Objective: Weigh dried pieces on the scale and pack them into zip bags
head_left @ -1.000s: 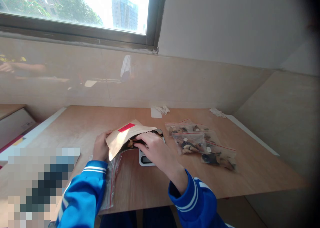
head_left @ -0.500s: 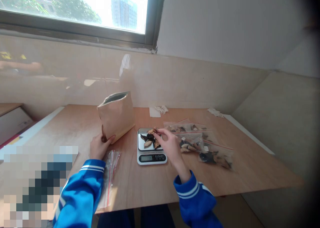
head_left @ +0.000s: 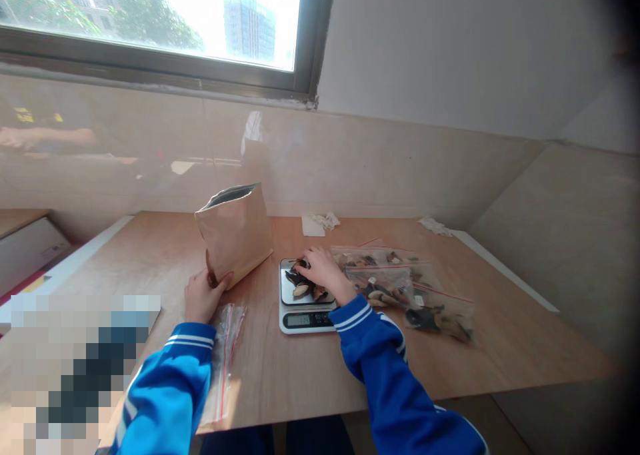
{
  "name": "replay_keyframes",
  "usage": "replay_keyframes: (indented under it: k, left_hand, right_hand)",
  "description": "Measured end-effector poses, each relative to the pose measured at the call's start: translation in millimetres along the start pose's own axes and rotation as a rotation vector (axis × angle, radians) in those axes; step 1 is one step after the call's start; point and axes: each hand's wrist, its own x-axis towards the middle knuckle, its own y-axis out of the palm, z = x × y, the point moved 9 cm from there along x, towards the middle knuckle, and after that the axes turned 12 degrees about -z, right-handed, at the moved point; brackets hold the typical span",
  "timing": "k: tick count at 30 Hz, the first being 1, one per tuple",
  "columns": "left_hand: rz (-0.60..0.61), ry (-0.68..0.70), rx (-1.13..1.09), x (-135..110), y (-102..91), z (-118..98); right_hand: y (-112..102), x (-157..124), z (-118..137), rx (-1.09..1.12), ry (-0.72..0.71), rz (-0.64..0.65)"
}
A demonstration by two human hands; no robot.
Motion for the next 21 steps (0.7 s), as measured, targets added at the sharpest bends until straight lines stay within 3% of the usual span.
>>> replay_keyframes:
  k: [10, 17, 21]
  left_hand:
    - [0.000, 0.014, -0.014, -2, -1.7, -4]
    - [0.000, 0.028, 0.006, -1, -0.5, -3]
    - [0.004, 0.027, 0.023, -1, 0.0, -2]
  right_hand:
    - [-3, 5, 3, 0.105, 0.024, -0.047]
    - [-10, 9, -11, 0.301, 0.116, -0.160]
    - [-5, 8, -9, 0.373, 0.110, -0.135]
